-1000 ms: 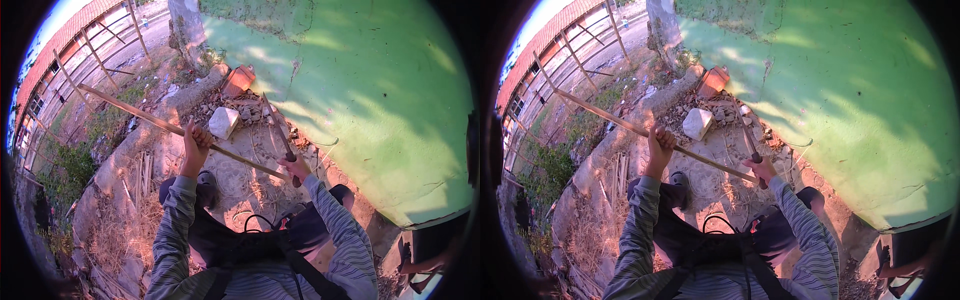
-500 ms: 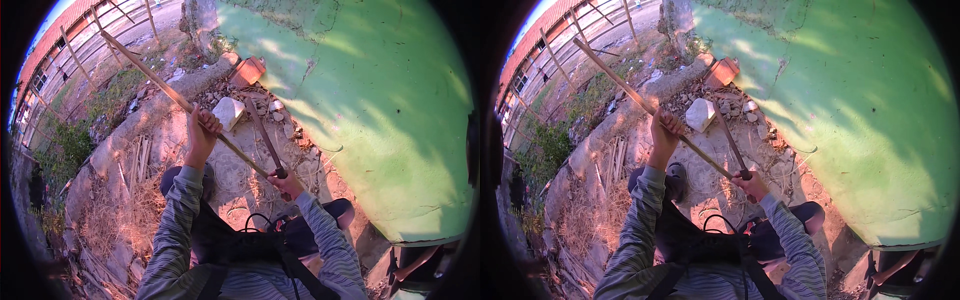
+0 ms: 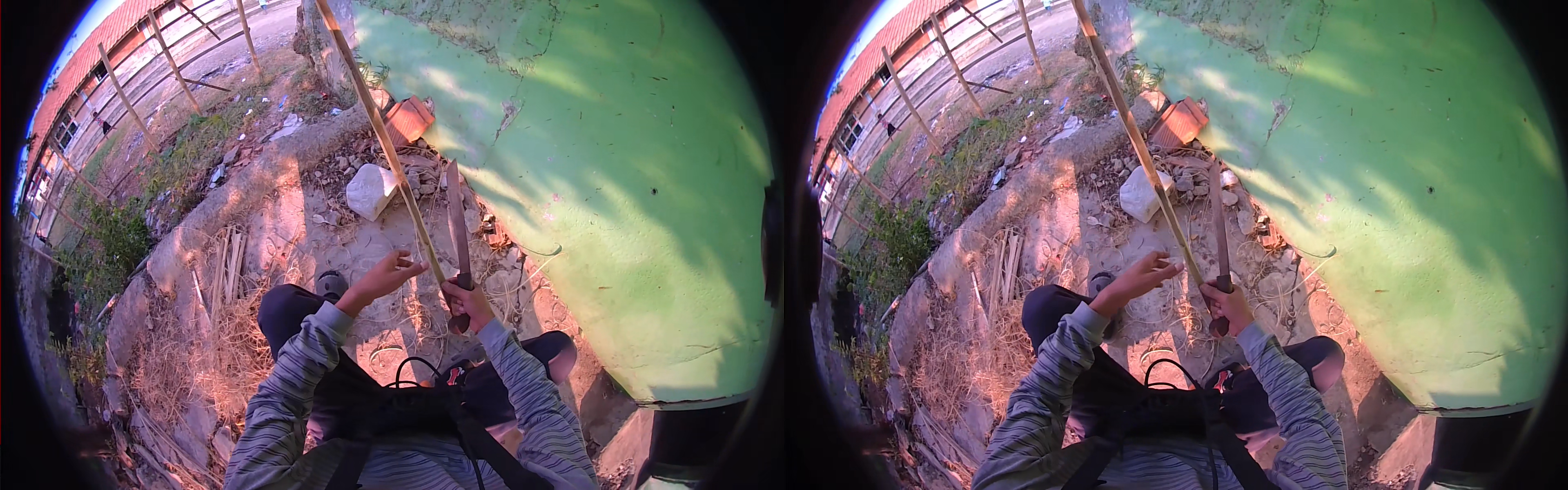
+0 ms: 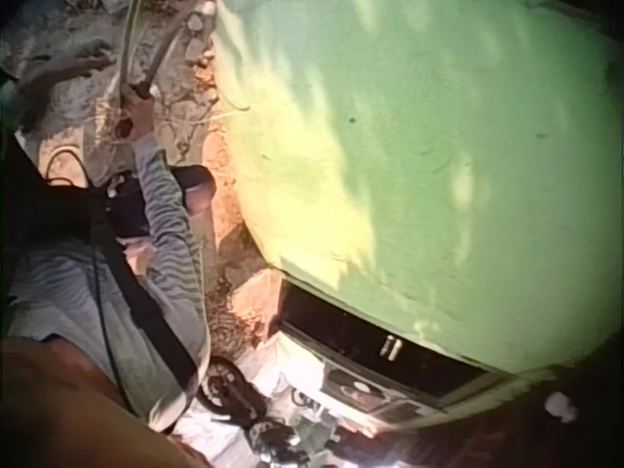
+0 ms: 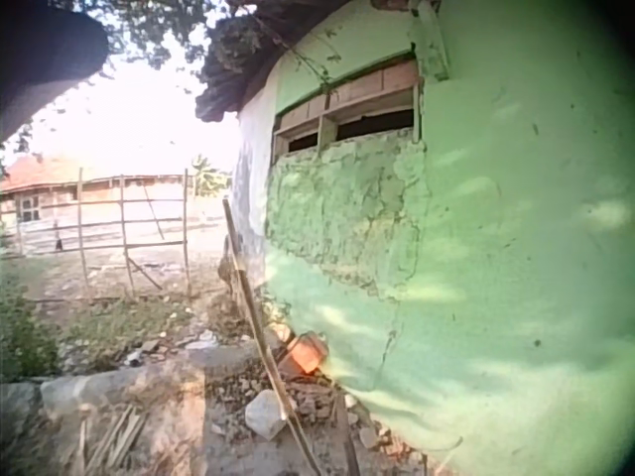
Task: The person shaves a long wooden pole using a knife while sitting outdoors. They hold the pole with their left hand and use the knife in their right hand to scrape the outer surface, occasionally turning the pole to work on different sides.
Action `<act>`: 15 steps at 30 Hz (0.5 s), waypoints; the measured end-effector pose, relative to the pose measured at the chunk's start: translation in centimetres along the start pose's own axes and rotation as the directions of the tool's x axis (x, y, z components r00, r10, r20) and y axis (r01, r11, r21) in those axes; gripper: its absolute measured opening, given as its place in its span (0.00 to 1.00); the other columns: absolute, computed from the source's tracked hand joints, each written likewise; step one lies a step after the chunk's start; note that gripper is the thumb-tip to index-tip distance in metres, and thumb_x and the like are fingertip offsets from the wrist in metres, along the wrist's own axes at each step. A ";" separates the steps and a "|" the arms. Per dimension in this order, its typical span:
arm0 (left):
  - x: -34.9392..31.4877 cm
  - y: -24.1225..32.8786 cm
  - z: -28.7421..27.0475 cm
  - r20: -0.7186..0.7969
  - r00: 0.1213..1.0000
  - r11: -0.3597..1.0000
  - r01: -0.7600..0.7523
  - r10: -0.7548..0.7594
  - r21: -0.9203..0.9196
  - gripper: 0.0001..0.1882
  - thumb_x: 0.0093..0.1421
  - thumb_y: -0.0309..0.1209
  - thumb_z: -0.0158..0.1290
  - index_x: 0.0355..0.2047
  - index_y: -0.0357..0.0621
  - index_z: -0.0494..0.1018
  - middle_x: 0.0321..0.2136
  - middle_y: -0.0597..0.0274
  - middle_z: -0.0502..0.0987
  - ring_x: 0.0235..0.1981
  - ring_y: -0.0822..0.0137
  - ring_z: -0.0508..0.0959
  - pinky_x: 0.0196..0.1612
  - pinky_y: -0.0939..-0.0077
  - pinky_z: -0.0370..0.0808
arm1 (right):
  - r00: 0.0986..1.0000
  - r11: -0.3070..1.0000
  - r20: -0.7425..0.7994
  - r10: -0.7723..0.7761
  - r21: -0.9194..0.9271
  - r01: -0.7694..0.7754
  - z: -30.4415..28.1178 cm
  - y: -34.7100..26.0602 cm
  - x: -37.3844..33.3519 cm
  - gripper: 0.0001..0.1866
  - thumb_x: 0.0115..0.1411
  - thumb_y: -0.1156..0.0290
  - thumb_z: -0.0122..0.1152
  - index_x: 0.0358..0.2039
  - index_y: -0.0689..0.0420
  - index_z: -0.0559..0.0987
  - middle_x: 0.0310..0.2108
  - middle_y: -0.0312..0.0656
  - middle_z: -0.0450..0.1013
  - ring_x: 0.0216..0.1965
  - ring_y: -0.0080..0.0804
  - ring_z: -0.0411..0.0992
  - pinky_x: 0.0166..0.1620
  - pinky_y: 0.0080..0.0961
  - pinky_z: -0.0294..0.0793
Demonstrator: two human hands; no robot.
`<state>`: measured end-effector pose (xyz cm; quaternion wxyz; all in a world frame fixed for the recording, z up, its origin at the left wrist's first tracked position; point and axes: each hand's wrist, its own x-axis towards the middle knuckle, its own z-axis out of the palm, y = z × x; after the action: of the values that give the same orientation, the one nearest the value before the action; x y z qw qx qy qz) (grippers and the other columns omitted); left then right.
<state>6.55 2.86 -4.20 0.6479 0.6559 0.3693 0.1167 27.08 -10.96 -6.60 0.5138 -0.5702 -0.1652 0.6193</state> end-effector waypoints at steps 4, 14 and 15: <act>-1.0 -3.9 4.6 0.365 0.929 0.892 -0.220 0.067 0.396 0.46 0.62 0.54 0.57 0.63 0.28 0.52 0.49 0.38 0.75 0.51 0.52 0.78 0.51 0.62 0.76 | 0.987 0.970 0.146 0.068 0.221 -0.100 0.0 -0.1 0.4 0.07 0.65 0.67 0.61 0.39 0.54 0.76 0.14 0.22 0.57 0.11 0.11 0.54 0.17 0.14 0.53; -1.3 -4.4 7.1 0.409 0.911 0.999 -0.035 0.049 -0.042 0.23 0.71 0.44 0.46 0.54 0.35 0.69 0.44 0.57 0.76 0.44 0.68 0.77 0.42 0.69 0.83 | 0.960 0.852 0.258 0.106 0.475 -0.221 -0.2 -0.2 1.5 0.12 0.66 0.68 0.58 0.25 0.49 0.69 0.12 0.22 0.55 0.11 0.10 0.53 0.16 0.13 0.53; -1.2 -4.4 7.0 0.407 0.912 0.996 -0.016 0.048 -0.083 0.23 0.71 0.43 0.45 0.55 0.35 0.68 0.43 0.56 0.76 0.43 0.67 0.79 0.42 0.69 0.84 | 0.964 0.852 0.246 0.101 0.480 -0.212 -0.1 -0.2 1.5 0.12 0.66 0.68 0.58 0.25 0.49 0.69 0.12 0.22 0.55 0.11 0.10 0.53 0.16 0.13 0.53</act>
<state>8.67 -3.74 -8.92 0.7337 0.6462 0.2102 0.0022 27.56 -9.63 -7.27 0.5713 -0.3593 -0.0052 0.7379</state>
